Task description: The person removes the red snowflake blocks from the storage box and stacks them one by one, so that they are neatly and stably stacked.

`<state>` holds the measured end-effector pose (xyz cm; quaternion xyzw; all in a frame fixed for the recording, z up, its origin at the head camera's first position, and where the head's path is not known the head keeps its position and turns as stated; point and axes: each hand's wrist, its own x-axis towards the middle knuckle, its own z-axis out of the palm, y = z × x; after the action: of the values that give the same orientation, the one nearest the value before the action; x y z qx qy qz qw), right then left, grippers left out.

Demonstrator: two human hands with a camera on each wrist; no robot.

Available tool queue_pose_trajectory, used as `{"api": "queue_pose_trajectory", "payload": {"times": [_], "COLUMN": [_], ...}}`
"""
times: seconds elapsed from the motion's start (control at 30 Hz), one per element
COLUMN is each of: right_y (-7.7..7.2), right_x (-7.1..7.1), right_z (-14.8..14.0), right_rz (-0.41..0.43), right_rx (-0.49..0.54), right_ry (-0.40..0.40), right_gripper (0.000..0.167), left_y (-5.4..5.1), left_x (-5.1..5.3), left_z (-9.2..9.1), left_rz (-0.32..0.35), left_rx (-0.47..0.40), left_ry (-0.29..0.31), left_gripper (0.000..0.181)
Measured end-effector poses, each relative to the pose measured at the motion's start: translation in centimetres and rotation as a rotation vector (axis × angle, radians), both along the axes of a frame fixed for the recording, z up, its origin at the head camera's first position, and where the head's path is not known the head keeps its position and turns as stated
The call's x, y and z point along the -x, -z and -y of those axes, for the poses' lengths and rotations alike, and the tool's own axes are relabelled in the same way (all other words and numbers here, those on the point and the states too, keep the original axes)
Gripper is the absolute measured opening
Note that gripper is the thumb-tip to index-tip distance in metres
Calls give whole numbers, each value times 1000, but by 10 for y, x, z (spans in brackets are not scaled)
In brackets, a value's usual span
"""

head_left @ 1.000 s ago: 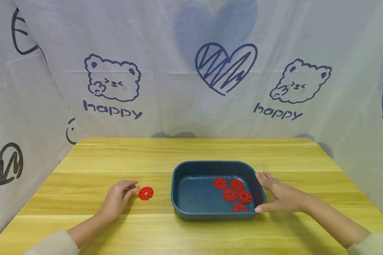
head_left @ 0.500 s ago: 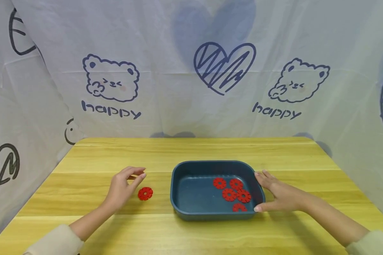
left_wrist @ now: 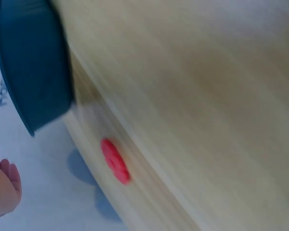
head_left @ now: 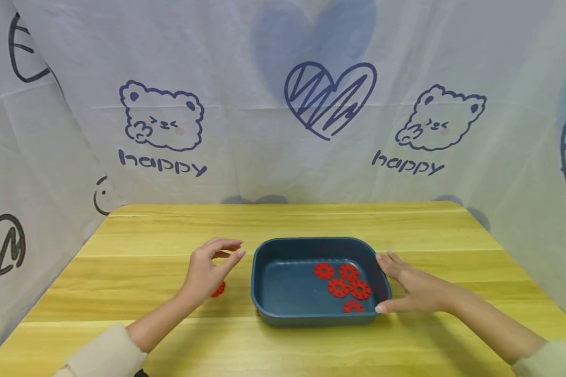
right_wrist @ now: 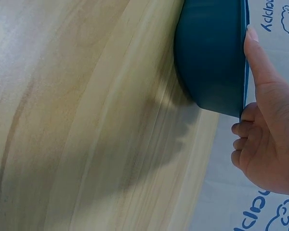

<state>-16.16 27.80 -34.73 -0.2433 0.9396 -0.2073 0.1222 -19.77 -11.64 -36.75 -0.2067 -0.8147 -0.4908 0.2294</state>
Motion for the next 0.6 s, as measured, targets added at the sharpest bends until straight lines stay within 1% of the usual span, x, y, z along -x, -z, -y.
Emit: {"api": "queue_pose_trajectory", "payload": {"times": [0.13,0.23,0.33,0.47,0.6], "right_y": [-1,-2,-2,-2,-2], "right_x": [1,1,1,1,0], "right_z": [1,1,2,3,1], "right_rz": [-5,-10,-5,6,23], "right_rx": [1,-1,-5,-4,8], "right_ry": [-12,-12,-4,-5,-2], "right_gripper": [105,105,106,107,106], "left_y": [-2,-3,-2,0,2], "left_x": [-2,-3,-4,-4,-3], "left_z": [-15,-25,-33,-43,-55], "left_rz": [-15,1,17,24,30], "left_rx": [-25,-38,-44,-32,0], "left_ry": [57,89,102,110,148], "left_gripper": [19,19,19,20,20]}}
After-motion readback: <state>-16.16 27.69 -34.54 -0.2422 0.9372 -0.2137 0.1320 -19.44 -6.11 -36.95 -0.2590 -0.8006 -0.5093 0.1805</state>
